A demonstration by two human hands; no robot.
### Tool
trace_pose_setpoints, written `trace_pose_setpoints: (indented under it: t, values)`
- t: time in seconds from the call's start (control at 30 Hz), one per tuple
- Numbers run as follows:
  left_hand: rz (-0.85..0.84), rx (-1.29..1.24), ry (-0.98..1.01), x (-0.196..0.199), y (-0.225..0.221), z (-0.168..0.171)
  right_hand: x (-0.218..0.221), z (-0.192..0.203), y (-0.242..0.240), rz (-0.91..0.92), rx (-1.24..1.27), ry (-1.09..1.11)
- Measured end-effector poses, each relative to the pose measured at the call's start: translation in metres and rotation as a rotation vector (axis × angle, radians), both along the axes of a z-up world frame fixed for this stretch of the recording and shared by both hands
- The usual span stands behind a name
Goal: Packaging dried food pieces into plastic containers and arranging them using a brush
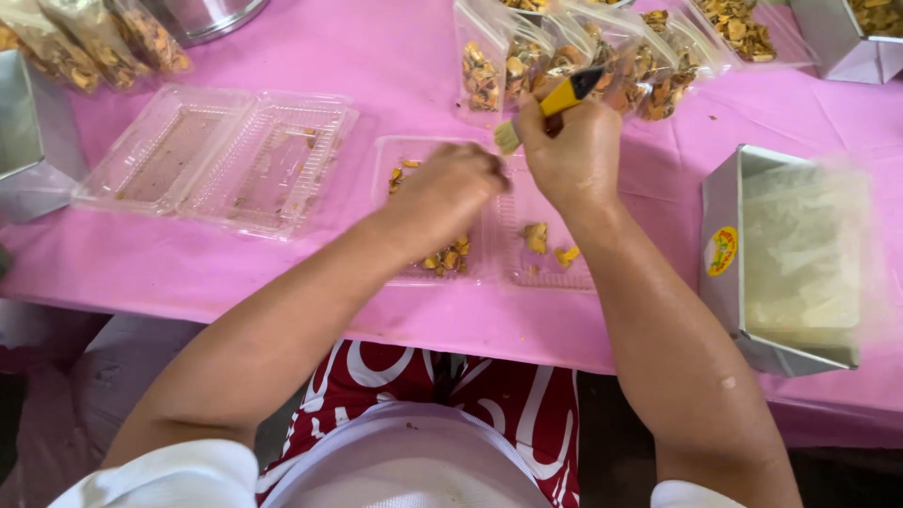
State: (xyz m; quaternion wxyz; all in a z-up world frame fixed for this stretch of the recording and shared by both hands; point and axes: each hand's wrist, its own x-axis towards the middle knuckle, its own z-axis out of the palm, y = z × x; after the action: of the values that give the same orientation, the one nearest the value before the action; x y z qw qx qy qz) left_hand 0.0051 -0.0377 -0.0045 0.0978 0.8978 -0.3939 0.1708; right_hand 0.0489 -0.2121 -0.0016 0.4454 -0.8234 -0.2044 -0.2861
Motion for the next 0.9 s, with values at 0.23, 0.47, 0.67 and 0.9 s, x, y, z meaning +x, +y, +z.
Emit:
trace_pose_setpoints:
  t: [0.23, 0.47, 0.67, 0.9]
  values:
    - [0.456, 0.265, 0.331, 0.024, 0.039, -0.026, 0.004, -0.014, 0.004, -0.034, -0.100, -0.079]
    - [0.370, 0.040, 0.052, 0.028, 0.054, -0.045, 0.007, -0.021, 0.007, 0.007, 0.008, -0.164]
    - [0.469, -0.262, 0.311, 0.003, 0.070, -0.012, -0.041, 0.008, 0.023, 0.274, 0.190, -0.076]
    - [0.463, -0.948, 0.599, -0.005, 0.087, -0.009, -0.027, -0.018, 0.033, 0.356, -0.003, -0.183]
